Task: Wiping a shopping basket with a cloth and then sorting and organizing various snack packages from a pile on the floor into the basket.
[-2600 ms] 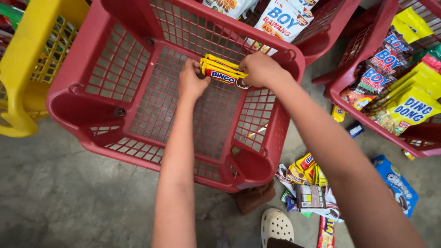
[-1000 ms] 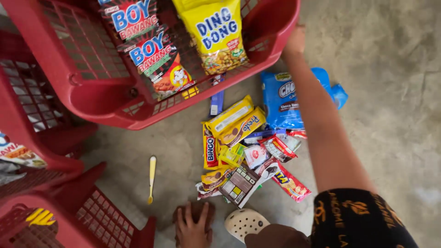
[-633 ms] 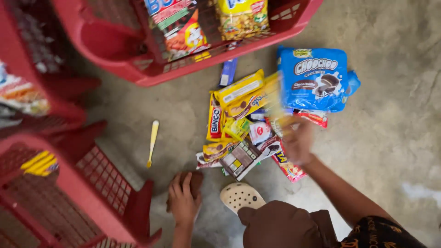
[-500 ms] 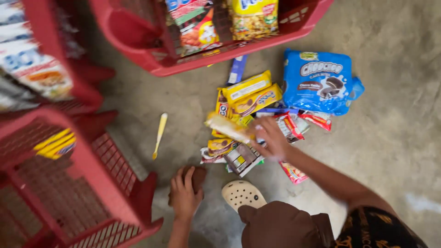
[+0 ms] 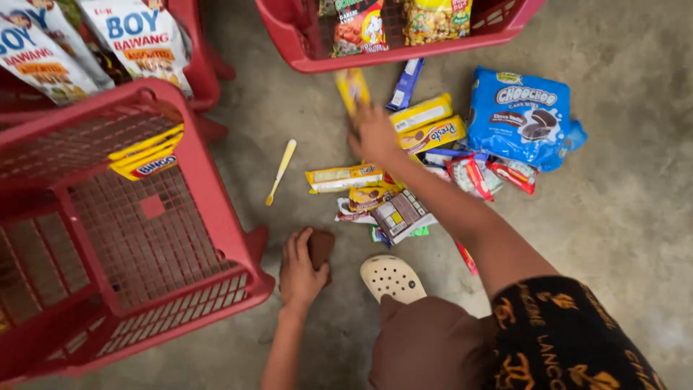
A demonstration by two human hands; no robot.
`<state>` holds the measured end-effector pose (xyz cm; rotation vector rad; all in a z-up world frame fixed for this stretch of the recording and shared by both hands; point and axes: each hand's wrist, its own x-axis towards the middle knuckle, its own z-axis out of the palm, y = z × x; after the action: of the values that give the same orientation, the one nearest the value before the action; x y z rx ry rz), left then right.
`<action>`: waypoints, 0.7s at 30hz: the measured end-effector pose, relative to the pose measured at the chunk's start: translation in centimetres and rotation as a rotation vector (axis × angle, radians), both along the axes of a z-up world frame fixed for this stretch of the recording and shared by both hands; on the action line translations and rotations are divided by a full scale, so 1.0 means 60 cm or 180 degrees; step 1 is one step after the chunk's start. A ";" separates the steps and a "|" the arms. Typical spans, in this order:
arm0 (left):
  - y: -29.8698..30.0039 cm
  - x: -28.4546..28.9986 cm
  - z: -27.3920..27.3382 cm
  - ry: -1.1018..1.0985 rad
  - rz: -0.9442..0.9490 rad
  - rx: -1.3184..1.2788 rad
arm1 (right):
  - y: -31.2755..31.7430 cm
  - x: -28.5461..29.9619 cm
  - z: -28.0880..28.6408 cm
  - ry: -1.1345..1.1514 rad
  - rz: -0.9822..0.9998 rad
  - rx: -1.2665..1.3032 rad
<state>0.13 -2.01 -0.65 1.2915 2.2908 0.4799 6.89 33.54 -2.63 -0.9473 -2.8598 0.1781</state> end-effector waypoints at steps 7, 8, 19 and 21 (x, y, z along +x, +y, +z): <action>0.008 -0.017 -0.048 -0.0704 0.0923 0.0664 | -0.106 0.099 0.106 0.1728 0.0730 -0.2372; 0.009 -0.024 -0.061 -0.1052 0.1318 0.0828 | -0.084 0.092 0.145 0.0858 0.0151 -0.1683; 0.060 0.003 -0.008 -0.5523 0.4310 0.1904 | 0.097 0.239 0.086 -0.1475 0.0340 0.0155; 0.063 0.007 -0.021 -0.5717 0.4160 0.2252 | 0.068 0.236 0.145 0.0238 -0.0011 -0.1349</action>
<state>0.54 1.76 -1.92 -0.7459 0.8802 1.8545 21.06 37.59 6.06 -0.9821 -2.8024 0.8260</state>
